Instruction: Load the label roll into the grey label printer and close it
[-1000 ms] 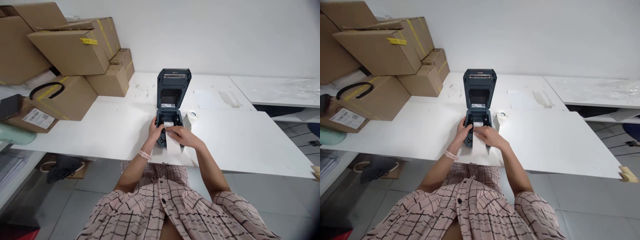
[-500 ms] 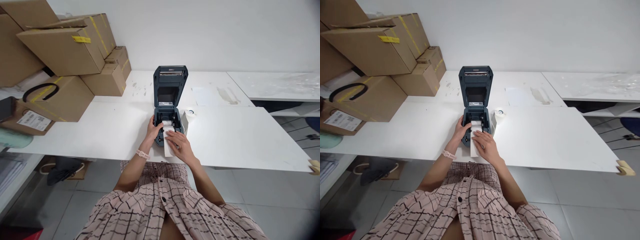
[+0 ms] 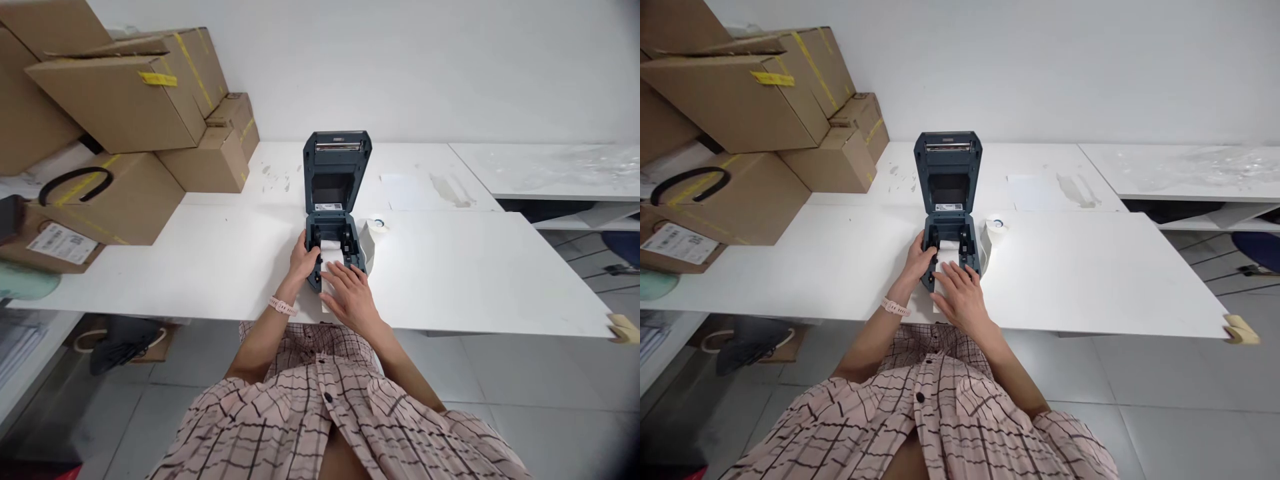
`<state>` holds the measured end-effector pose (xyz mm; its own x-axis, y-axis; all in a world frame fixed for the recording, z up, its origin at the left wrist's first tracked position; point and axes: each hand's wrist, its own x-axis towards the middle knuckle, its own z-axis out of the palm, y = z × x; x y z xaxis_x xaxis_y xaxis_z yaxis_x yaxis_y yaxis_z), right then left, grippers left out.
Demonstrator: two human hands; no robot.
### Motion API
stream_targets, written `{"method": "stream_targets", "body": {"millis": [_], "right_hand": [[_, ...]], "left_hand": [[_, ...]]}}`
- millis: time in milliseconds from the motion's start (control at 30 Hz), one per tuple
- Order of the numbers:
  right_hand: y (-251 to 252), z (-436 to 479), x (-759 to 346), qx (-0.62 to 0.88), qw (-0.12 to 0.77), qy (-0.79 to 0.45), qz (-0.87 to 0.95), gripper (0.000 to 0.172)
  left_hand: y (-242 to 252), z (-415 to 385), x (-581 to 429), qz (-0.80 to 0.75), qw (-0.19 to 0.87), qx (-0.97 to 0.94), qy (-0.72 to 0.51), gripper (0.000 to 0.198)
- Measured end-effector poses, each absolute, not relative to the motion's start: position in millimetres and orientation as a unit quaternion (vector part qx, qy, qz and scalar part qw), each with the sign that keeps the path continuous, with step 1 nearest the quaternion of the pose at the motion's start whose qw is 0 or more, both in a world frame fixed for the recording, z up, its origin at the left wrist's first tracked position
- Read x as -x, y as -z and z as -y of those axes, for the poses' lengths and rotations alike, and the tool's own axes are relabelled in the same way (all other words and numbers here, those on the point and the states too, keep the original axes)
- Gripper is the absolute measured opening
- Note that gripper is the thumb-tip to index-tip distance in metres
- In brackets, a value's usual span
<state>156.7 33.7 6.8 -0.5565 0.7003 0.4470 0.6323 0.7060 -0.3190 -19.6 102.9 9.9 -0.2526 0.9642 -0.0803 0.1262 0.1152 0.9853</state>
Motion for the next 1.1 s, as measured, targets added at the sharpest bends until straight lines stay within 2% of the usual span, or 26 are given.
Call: {"method": "stream_targets", "body": {"millis": [200, 633, 800, 967, 1033, 1100], "right_hand": [[-8, -32, -160, 0.349, 0.236, -0.028, 0.907, 0.067], [-16, -31, -172, 0.333, 0.159, -0.076, 0.926, 0.096], [-16, -29, -172, 0.347, 0.156, -0.104, 0.919, 0.095], [-52, -34, -207, 0.260, 0.166, -0.236, 0.921, 0.087], [-76, -56, -223, 0.233, 0.226, -0.292, 0.899, 0.074], [-98, -97, -229, 0.273, 0.349, -0.276, 0.853, 0.065]], "left_hand": [[-6, -104, 19, -0.599, 0.413, -0.448, -0.519, 0.065], [-9, -103, 16, -0.589, 0.433, -0.424, -0.536, 0.058], [-12, -103, 17, -0.584, 0.441, -0.424, -0.534, 0.060], [-8, -58, 10, -0.612, 0.462, -0.405, -0.497, 0.088], [-3, -34, 4, -0.592, 0.480, -0.409, -0.502, 0.098], [2, -16, -1, -0.566, 0.501, -0.406, -0.514, 0.103]]}}
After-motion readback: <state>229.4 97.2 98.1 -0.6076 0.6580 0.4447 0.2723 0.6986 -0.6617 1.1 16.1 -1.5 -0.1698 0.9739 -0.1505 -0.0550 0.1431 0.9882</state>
